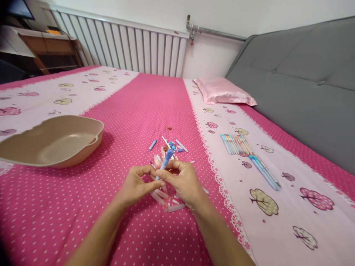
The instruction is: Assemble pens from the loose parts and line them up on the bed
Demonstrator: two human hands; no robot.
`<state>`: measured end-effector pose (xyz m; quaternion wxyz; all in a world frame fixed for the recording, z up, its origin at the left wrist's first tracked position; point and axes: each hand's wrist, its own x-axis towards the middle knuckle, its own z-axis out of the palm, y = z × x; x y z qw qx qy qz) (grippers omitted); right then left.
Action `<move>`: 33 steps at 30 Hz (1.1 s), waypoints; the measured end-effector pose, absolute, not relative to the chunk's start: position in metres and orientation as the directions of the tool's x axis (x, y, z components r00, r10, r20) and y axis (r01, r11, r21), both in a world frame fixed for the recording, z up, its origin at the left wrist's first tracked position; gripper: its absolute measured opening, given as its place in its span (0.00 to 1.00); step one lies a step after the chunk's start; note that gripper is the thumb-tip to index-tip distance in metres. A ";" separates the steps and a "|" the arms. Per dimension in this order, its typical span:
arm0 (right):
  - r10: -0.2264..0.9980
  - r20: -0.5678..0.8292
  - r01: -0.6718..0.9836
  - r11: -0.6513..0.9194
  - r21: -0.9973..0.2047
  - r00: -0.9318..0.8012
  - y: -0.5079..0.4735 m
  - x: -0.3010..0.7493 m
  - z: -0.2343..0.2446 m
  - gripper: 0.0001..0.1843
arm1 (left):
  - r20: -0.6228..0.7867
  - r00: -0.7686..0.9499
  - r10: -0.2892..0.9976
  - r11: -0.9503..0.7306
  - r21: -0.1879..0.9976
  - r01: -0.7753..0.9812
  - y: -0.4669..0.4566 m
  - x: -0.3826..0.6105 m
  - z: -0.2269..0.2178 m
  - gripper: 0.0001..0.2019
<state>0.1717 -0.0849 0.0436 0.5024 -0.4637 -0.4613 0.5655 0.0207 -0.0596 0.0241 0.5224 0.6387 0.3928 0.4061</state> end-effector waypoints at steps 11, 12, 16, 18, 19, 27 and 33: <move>0.998 0.011 0.013 0.011 -1.000 -0.061 -0.086 0.167 0.039 0.17 | 0.101 0.340 0.935 -0.121 0.992 0.037 -0.060 0.025 0.022 0.10; 0.996 0.006 0.021 0.008 -1.000 -0.089 -0.086 0.168 0.040 0.19 | 0.103 0.338 0.936 -0.114 0.993 0.015 -0.059 0.024 0.023 0.09; 0.986 -0.006 0.047 0.002 -0.999 -0.167 -0.086 0.171 0.047 0.21 | 0.116 0.311 0.943 -0.118 0.993 -0.013 -0.057 0.021 0.024 0.08; 0.982 -0.050 0.086 -0.035 -0.996 -0.180 -0.086 0.173 0.050 0.23 | 0.127 0.290 0.949 -0.132 0.991 -0.002 -0.057 0.019 0.025 0.09; 0.980 -0.073 0.111 -0.053 -0.992 -0.183 -0.086 0.175 0.050 0.24 | 0.139 0.279 0.950 -0.145 0.989 0.003 -0.057 0.018 0.026 0.09; 0.956 -0.051 0.140 -0.011 -0.990 -0.290 -0.078 0.167 0.028 0.10 | 0.262 0.215 0.941 -0.277 0.960 0.046 -0.053 0.014 0.024 0.13; 0.993 0.076 0.061 0.082 -0.995 -0.093 -0.089 0.151 0.026 0.06 | 0.289 0.219 0.932 -0.283 0.957 -0.058 -0.055 0.016 0.028 0.15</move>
